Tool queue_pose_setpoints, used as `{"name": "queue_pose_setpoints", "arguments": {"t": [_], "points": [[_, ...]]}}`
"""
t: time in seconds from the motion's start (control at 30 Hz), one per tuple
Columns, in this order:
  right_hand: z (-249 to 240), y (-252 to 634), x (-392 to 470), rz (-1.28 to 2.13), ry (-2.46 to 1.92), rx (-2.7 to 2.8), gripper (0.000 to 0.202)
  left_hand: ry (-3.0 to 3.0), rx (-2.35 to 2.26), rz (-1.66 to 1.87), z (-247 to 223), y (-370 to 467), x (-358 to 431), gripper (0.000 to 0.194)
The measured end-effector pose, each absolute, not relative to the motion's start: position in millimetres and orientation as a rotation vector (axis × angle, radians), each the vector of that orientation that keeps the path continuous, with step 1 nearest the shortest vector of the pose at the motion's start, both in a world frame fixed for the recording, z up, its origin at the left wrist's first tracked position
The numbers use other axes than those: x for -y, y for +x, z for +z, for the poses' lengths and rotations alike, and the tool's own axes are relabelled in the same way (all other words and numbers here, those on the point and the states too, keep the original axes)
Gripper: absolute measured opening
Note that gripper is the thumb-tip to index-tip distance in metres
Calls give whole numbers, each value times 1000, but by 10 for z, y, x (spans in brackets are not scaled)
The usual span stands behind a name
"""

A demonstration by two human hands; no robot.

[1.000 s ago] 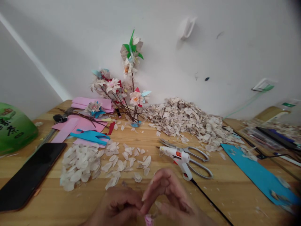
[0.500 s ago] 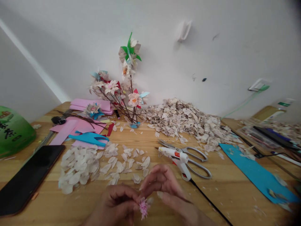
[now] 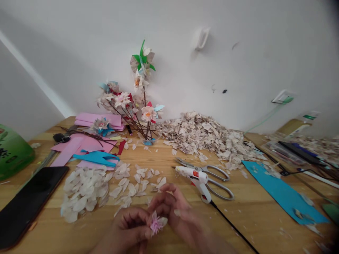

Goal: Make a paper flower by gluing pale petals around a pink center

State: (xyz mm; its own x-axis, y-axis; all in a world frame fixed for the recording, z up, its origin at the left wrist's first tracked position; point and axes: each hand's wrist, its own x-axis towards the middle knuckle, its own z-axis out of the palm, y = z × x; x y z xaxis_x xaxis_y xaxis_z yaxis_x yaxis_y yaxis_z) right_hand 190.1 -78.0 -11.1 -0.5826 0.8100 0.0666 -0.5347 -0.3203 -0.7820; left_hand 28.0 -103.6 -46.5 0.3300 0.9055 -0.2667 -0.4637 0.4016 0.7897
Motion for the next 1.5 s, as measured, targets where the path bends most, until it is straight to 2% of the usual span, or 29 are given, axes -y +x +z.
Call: {"name": "queue_pose_setpoints", "arguments": {"t": [0.23, 0.33, 0.47, 0.63, 0.83, 1.1, 1.27, 1.4, 1.5], "points": [[-86, 1965, 713, 1727, -639, 995, 26, 678, -953, 1167, -298, 148, 904, 17], [-143, 1972, 682, 1497, -846, 1093, 22, 670, -1054, 1240, -192, 63, 825, 20], [-229, 1985, 647, 1294, -1062, 1243, 26, 612, -1135, 1348, -135, -3, 766, 30], [-283, 2029, 611, 1140, -1208, 1576, 11, 546, -1171, 1327, -120, -44, 757, 27], [-264, 2036, 614, 829, -1262, 1911, 17, 489, -1230, 1377, -119, -92, 701, 21], [-253, 1963, 602, 586, -1315, 2149, 26, 382, -1179, 1426, -146, -101, 692, 17], [-43, 1821, 479, 300, -1274, 2430, 13, 368, -1183, 1440, -147, -116, 701, 17], [23, 1678, 370, -7, -1316, 2673, 10, 421, -1209, 1394, -165, -135, 693, 16], [-25, 1591, 300, -67, -1317, 2726, 12, 446, -1202, 1378, -173, -153, 678, 18]]}}
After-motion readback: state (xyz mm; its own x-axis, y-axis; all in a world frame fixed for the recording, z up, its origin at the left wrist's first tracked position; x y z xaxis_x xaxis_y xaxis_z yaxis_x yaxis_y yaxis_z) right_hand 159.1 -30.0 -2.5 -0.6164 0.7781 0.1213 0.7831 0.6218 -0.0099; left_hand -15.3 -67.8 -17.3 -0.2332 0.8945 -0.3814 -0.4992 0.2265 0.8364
